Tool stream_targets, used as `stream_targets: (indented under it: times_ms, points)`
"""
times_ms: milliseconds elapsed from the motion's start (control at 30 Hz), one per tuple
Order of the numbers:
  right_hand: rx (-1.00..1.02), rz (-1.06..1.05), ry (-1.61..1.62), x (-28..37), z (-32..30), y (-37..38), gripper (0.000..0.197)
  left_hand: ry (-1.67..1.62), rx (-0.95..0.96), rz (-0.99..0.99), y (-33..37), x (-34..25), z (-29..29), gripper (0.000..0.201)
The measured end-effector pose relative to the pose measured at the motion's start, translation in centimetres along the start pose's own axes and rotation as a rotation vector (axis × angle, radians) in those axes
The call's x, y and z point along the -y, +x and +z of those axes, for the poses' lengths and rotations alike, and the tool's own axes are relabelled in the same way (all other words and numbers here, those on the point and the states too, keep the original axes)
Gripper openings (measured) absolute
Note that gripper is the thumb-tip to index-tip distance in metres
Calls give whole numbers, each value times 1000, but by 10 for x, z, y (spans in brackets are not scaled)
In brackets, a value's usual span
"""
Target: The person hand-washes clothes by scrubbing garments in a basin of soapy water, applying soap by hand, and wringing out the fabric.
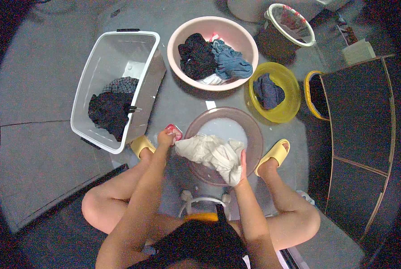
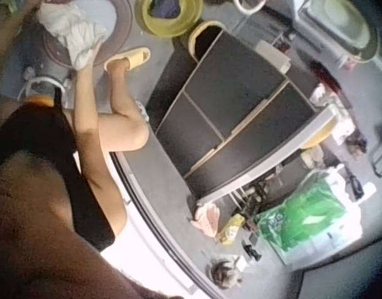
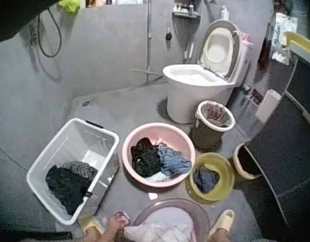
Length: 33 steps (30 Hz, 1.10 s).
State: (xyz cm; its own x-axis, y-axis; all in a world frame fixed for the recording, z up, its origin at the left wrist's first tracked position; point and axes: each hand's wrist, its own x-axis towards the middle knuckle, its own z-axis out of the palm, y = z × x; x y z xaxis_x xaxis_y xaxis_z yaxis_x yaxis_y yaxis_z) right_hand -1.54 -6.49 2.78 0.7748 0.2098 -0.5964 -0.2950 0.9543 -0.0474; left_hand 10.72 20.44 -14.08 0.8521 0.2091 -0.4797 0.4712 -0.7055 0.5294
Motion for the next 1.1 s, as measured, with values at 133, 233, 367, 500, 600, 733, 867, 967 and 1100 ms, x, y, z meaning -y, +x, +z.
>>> stream_targets:
  times_ms: [133, 233, 367, 500, 600, 733, 867, 967, 1100]
  points:
    - [28, -5, 15, 2, -2, -6, 71, -518, 26, -128, -25, -7, -23, 20]
    - [114, 22, 3, 3, -1, -5, 71, -990, 79, -130, -57, -32, -31, 21]
    - [151, 31, 44, 0, 0, -8, 74, -1055, 451, 94, -133, -116, -30, 29]
    - [229, 87, 138, 12, -27, -11, 77, -508, 444, 533, -183, -153, 19, 30]
    - [200, 31, 82, 20, -35, -17, 79, -437, 342, 584, -183, -162, 18, 29]
    - [230, 66, 58, 25, -12, -38, 80, -296, 186, 622, -126, -154, 17, 33]
    - [203, 87, 42, 28, -6, -47, 81, 280, 588, 571, -79, -136, 33, 39]
    - [159, 60, 23, 40, -20, -48, 78, 288, 813, 391, -84, -167, 9, 42]
    - [138, 100, 82, 42, -26, -36, 63, -663, 783, 172, -112, -191, -15, 35]
